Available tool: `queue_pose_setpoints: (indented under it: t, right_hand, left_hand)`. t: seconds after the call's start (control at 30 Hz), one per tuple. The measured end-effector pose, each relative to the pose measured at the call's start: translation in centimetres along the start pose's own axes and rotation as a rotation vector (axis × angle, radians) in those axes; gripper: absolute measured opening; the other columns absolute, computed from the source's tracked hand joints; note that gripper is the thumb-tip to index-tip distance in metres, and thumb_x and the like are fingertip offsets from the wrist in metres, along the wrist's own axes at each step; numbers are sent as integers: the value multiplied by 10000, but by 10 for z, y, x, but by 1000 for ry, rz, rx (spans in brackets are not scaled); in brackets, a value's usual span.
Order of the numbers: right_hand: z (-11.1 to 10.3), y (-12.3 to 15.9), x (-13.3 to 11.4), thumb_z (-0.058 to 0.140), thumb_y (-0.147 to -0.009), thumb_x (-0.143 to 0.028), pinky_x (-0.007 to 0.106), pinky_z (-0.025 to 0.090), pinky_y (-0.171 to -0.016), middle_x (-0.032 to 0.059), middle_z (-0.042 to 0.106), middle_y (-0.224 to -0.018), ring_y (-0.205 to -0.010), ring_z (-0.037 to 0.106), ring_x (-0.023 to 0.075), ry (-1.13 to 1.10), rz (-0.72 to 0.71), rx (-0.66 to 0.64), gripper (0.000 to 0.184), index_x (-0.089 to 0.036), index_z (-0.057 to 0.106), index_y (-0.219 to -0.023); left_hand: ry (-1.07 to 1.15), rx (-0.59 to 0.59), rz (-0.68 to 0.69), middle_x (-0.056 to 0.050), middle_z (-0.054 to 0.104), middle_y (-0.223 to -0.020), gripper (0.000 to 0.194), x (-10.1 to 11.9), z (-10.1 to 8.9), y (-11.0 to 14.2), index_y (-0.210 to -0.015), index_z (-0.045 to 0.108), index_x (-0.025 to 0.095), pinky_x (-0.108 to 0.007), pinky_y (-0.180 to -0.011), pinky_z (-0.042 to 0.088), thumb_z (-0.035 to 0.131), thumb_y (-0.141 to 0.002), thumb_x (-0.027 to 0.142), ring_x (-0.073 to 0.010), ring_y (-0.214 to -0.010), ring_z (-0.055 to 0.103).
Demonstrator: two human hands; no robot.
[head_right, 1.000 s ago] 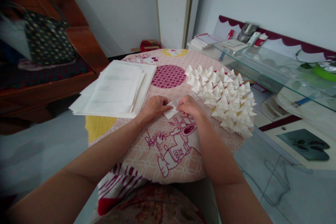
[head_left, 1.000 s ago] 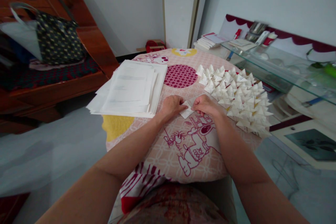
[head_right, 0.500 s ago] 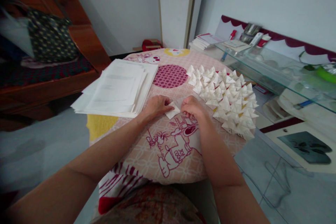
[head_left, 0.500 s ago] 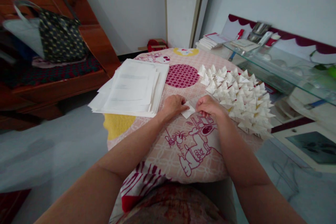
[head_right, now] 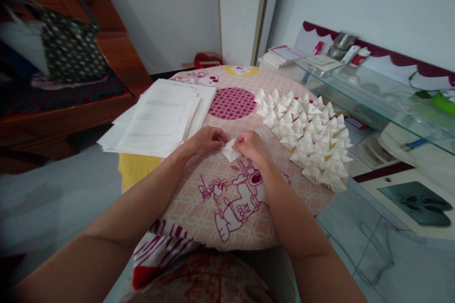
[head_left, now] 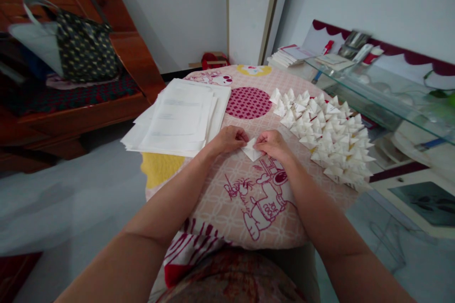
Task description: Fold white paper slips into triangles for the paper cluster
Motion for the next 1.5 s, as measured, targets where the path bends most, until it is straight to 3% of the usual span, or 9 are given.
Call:
queue_pose_setpoints:
  t: [0.3,0.7,0.97,1.1,1.23,1.5]
  right_hand:
    - [3,-5,3,756,-745,-221,208,370,-444,-39,585,-491,-430,508,101,95,-13,48,87,-165,689,-749]
    - [4,-3,-7,788,-732,-209,229,414,-552,-17,620,-576,-569,582,127,200,-17,97,116,-176,677,-724]
    - [4,-3,-8,788,-723,-225,244,399,-559,4,646,-623,-598,587,137,245,-51,108,114,-177,686,-710]
    - [4,-3,-10,786,-719,-224,246,420,-586,17,667,-640,-634,613,148,259,-47,110,102,-173,699,-707]
    - [4,-4,-10,781,-714,-231,251,433,-597,31,682,-658,-661,628,164,271,-62,125,102,-171,699,-699]
    - [6,-6,-9,787,-707,-233,250,428,-591,36,691,-681,-663,630,164,298,-64,141,108,-170,699,-705]
  left_hand:
    - [52,-40,2,-17,715,-721,195,-6,-5,-2,-862,744,128,-211,-620,467,649,-692,129,-117,-659,627]
    - [-379,69,-55,-35,735,-723,212,16,-4,2,-882,786,145,-252,-650,445,666,-710,112,-144,-640,627]
    - [-91,57,-103,-12,694,-643,231,1,-13,9,-930,777,130,-247,-631,436,593,-794,165,-122,-584,591]
    - [-180,97,-35,-33,723,-734,137,6,-5,9,-850,771,151,-265,-641,416,685,-778,231,-143,-661,605]
    - [-259,149,-94,-52,723,-764,126,11,4,8,-838,751,169,-284,-646,405,751,-744,253,-170,-700,607]
    - [-331,130,-130,-55,713,-807,169,13,4,5,-864,741,180,-297,-670,420,749,-713,256,-194,-746,616]
Point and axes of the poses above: each hand's wrist, its own y-axis away from the middle knuckle, its own z-axis out of the palm, x = y × z, the point moved 3 cm from there along -y, towards the middle knuckle
